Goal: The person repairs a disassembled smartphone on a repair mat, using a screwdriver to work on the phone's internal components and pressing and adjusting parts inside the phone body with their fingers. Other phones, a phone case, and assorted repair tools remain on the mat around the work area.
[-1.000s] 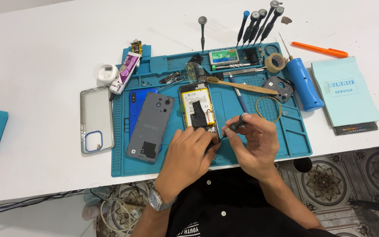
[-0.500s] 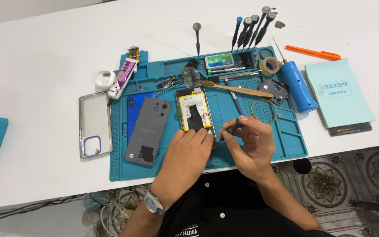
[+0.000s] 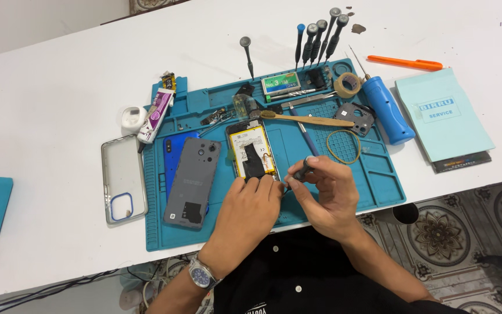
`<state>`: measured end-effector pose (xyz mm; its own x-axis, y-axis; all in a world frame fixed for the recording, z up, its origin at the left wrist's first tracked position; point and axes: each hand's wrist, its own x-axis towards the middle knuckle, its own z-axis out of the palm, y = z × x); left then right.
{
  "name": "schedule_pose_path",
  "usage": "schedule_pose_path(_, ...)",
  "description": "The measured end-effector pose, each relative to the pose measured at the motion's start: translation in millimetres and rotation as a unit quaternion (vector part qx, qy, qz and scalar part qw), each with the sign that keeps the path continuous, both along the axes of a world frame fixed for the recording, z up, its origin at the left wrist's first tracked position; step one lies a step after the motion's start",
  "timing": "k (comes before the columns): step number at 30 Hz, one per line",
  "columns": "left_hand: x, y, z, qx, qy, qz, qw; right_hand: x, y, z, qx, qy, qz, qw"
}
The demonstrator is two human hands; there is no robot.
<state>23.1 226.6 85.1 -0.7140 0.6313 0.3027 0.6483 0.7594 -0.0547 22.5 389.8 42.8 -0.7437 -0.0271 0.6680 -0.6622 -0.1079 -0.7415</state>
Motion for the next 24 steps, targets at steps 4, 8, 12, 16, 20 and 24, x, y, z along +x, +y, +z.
schedule_pose_path(4,38,17,14,0.005,0.006,-0.003,1.0,28,35,13,0.013,-0.006,0.001,1.0)
schedule_pose_path(8,8,28,-12,0.011,0.0,-0.002,1.0,5,39,-21,0.002,-0.004,-0.008,1.0)
schedule_pose_path(12,-1,17,-21,0.019,-0.008,0.006,1.0,-6,24,-28,0.005,-0.003,-0.012,1.0)
schedule_pose_path(16,14,-6,-7,0.04,-0.033,0.011,0.999,6,14,-20,0.004,-0.006,-0.008,1.0)
schedule_pose_path(20,11,-1,-28,0.12,-0.081,0.017,0.989,-9,24,-41,-0.001,-0.041,-0.044,0.998)
schedule_pose_path(24,12,9,-55,0.122,-0.089,0.055,0.987,-25,36,-61,0.044,-0.073,-0.081,0.993)
